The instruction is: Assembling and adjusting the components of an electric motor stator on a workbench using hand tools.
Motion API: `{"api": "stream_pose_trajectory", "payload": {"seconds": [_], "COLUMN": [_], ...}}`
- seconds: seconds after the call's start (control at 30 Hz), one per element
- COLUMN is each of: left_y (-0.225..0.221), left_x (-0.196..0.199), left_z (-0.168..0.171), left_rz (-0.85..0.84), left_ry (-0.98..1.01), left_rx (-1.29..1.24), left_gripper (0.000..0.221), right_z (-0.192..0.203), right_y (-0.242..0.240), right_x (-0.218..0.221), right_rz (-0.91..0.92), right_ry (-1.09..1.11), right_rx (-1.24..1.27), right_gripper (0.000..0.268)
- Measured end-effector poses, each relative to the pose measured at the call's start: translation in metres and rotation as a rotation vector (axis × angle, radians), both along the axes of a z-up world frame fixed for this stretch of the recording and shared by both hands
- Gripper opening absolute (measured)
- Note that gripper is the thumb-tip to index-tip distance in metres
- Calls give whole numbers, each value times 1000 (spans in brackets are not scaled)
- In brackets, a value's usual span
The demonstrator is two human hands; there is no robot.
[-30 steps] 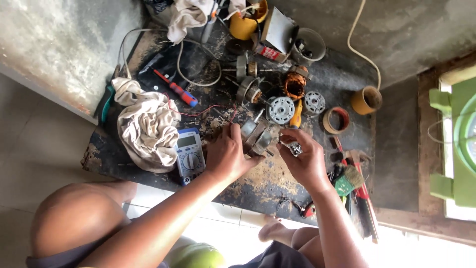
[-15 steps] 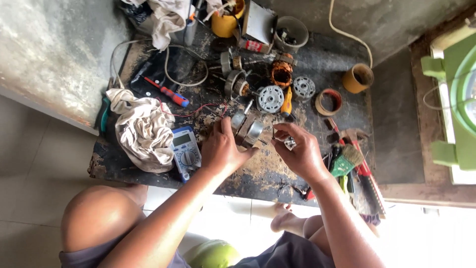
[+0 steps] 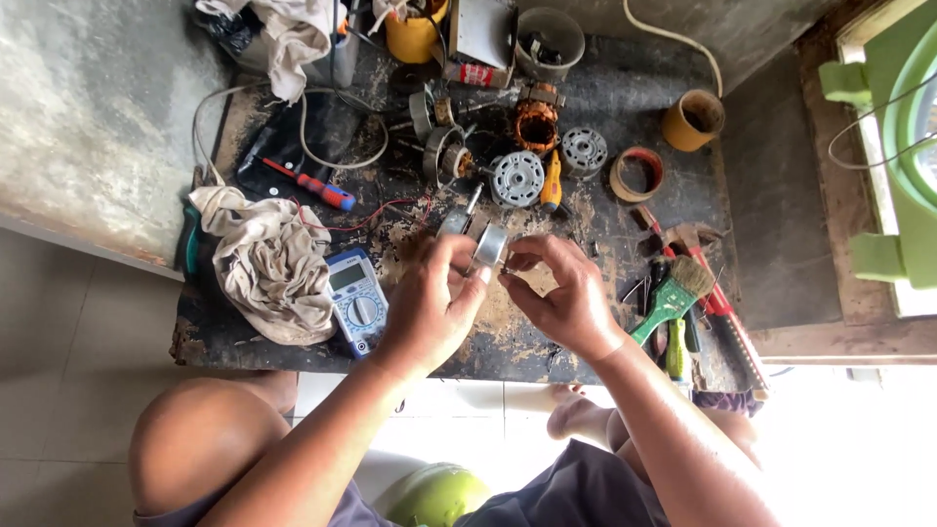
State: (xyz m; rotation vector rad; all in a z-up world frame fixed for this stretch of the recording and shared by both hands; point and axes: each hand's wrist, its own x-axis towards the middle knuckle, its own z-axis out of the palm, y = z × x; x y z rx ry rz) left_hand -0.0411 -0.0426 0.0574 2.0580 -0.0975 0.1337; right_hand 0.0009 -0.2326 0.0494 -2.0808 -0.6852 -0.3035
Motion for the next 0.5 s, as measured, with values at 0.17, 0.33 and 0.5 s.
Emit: {"api": "stream_pose_trajectory", "payload": {"seconds": [0.17, 0.33, 0.5], "left_y": [-2, 3, 13], "left_x": [4, 8, 8], "left_z": [-18, -19, -20], "left_rz": [-43, -15, -21], "left_ry": [195, 275, 241], "left_rx": [-345, -497, -381], "left_gripper": [20, 14, 12], "right_z": [-16, -23, -21], "right_y": [7, 13, 21], "right_x": [-1, -2, -2], "right_rz": [10, 12, 59], "right_ry": [-42, -12, 6], "right_rx": [56, 113, 100], "right_gripper": [34, 34, 29]}}
